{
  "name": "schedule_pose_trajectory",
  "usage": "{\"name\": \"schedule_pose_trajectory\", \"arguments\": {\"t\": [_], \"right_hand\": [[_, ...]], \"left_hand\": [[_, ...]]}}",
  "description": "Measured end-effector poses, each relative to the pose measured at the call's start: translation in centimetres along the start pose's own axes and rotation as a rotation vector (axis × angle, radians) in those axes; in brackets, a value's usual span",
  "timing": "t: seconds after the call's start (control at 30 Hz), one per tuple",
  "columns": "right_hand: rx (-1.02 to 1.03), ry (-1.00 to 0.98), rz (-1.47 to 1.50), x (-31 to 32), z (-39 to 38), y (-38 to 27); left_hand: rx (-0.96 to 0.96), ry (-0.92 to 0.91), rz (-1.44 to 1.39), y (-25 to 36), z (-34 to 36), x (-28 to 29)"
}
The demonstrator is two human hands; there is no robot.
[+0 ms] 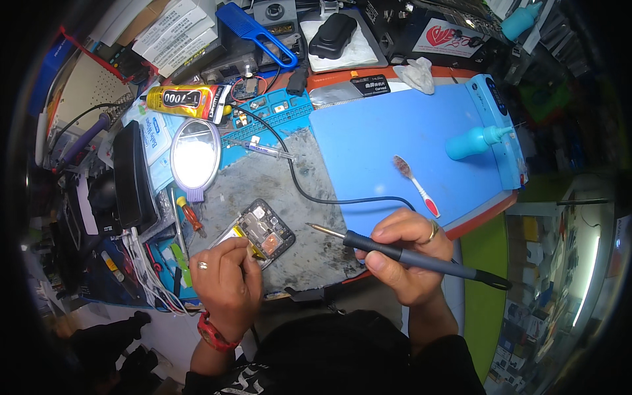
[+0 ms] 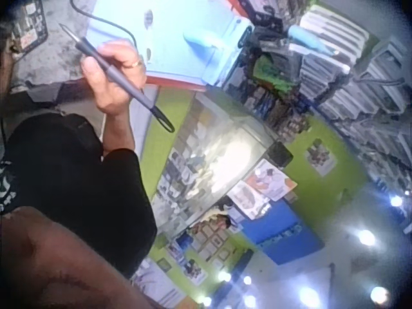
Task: The person uses a soldering iron and tweezers to work on the internal components of a disassembled smartphone placed on a cluttered workbench. They repeatedly apply heat to small areas of the motherboard while holding the device steady with their other hand.
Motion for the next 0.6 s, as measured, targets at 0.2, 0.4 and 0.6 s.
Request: {"name": "schedule_pose_trajectory", "arguments": {"t": [0.2,0.4,0.6], "right_hand": [[0.103,-0.047,-0.161,1.3,-2.2,0.3],[0.179,-0.103,-0.359,0.6,-2.6,-0.1],[0.188,-0.109,-0.375,0.4,-2.4,-0.1]], "left_hand": [[-0.012,0.019,0.010,0.1,-0.1,0.1],[-0.012,0.025,0.010,0.1,-0.2,0.0],[-0.012,0.021,0.016,0.1,-0.1,0.0]]}}
Point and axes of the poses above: each hand's wrist, its own z-axis towards the middle knuckle, its own x-axis out of the back of the hand, y = z × x, the point moved 8 cm from there along z, towards the middle knuckle, and after that the axes turned 1 degree about z, right-handed, at the moved point
